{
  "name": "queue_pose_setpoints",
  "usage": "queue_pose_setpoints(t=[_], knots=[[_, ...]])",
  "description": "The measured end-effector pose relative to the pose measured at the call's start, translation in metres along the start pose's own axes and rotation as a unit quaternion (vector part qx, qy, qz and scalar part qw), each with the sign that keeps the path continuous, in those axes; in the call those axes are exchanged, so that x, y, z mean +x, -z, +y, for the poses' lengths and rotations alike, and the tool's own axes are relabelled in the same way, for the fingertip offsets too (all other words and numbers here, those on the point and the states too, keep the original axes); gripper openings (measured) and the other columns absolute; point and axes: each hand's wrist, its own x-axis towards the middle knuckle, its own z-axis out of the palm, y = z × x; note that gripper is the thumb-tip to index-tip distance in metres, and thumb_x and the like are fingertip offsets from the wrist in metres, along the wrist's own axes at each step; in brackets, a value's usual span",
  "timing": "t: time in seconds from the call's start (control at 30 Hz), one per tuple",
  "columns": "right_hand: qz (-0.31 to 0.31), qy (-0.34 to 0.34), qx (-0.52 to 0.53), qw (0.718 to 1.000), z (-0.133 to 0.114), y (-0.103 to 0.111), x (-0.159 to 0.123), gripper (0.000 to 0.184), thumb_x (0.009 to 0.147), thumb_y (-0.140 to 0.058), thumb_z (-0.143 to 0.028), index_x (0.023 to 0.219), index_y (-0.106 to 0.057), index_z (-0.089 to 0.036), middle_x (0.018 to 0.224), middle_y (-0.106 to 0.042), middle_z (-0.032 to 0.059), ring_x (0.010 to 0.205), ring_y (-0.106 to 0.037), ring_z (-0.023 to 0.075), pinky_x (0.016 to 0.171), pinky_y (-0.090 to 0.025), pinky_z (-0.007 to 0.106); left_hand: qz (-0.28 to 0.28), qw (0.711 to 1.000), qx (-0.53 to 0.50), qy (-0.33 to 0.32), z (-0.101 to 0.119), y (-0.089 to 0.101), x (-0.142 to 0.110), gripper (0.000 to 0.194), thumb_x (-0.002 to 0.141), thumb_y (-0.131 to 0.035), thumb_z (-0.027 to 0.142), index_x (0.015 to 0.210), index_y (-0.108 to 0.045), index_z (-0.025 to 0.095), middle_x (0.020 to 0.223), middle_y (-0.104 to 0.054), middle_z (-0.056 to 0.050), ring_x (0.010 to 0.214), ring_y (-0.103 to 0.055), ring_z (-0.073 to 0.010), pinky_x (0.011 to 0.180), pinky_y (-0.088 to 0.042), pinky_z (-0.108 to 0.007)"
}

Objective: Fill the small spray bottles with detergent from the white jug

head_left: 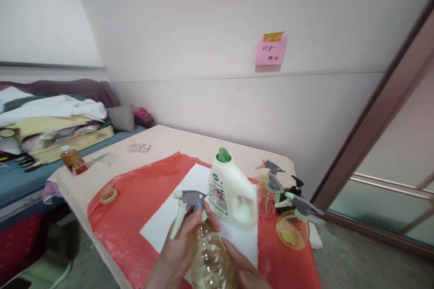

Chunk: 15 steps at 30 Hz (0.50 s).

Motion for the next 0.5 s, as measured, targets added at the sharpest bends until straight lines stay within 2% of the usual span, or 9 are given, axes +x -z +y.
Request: queue_pose_setpoints(t=[0.1,0.2,0.3,0.37,0.4,0.43,0.5], knots=[[-0.022,-0.012,-0.037,0.999,-0.009,-0.002,0.002,0.077,0.056,-0.072,-0.069,0.118,-0.062,-0.025,0.104,-0.069,0.0083,0.108,-0.061,0.0353,0.090,-0.049,0.047,-0.006,0.998,0.057,0.000,-0.003,0.000,-0.002,0.022,0.082,-0.069,0.038,0.092,-0.069,0.018,0.080,-0.067,-0.008,0.081,-0.064,-0.0225,0.070,-0.047,-0.033],[-0.002,-0.008,-0.073,0.997,-0.019,-0.007,0.004,0.063,0.065,-0.074,-0.043,0.123,-0.057,-0.026,0.113,-0.067,0.0072,0.110,-0.059,0.0315,0.096,-0.046,0.045,0.039,0.990,0.129,-0.036,-0.006,-0.002,-0.004,0.027,0.082,-0.068,0.042,0.093,-0.068,0.018,0.086,-0.068,-0.009,0.081,-0.064,-0.0227,0.068,-0.047,-0.033],[0.096,-0.013,-0.191,0.977,-0.018,-0.011,0.005,0.075,0.059,-0.068,-0.022,0.131,-0.047,-0.027,0.123,-0.061,0.0076,0.115,-0.056,0.0294,0.100,-0.043,0.042,0.117,0.974,0.164,-0.103,-0.008,-0.005,-0.004,0.034,0.079,-0.069,0.049,0.092,-0.068,0.018,0.089,-0.067,-0.009,0.084,-0.063,-0.0235,0.072,-0.048,-0.033],[0.160,-0.033,-0.251,0.954,-0.013,-0.011,0.005,0.087,0.052,-0.068,-0.016,0.134,-0.042,-0.026,0.130,-0.056,0.0101,0.119,-0.053,0.0308,0.101,-0.042,0.042,0.153,0.964,0.169,-0.137,-0.009,-0.005,-0.003,0.037,0.077,-0.071,0.051,0.092,-0.067,0.018,0.089,-0.066,-0.009,0.085,-0.063,-0.0238,0.072,-0.048,-0.033],[0.165,-0.041,-0.244,0.955,-0.010,-0.009,0.005,0.092,0.049,-0.071,-0.016,0.135,-0.040,-0.026,0.133,-0.054,0.0109,0.120,-0.052,0.0313,0.102,-0.041,0.043,0.158,0.961,0.176,-0.141,-0.009,-0.005,-0.002,0.037,0.076,-0.072,0.051,0.092,-0.067,0.018,0.088,-0.066,-0.008,0.084,-0.063,-0.0234,0.071,-0.048,-0.033],[0.147,-0.042,-0.209,0.966,-0.008,-0.007,0.004,0.094,0.048,-0.074,-0.018,0.135,-0.039,-0.026,0.133,-0.053,0.0110,0.120,-0.052,0.0311,0.102,-0.041,0.043,0.154,0.962,0.183,-0.135,-0.008,-0.005,-0.002,0.037,0.075,-0.073,0.050,0.092,-0.067,0.018,0.086,-0.065,-0.008,0.082,-0.063,-0.0229,0.069,-0.047,-0.032],[0.055,-0.034,-0.069,0.995,-0.008,-0.002,0.000,0.083,0.055,-0.079,-0.032,0.130,-0.045,-0.025,0.128,-0.057,0.0101,0.114,-0.056,0.0293,0.097,-0.043,0.042,0.122,0.973,0.169,-0.103,-0.005,-0.004,-0.001,0.035,0.076,-0.074,0.047,0.094,-0.067,0.018,0.084,-0.065,-0.007,0.079,-0.062,-0.0216,0.065,-0.046,-0.030]])
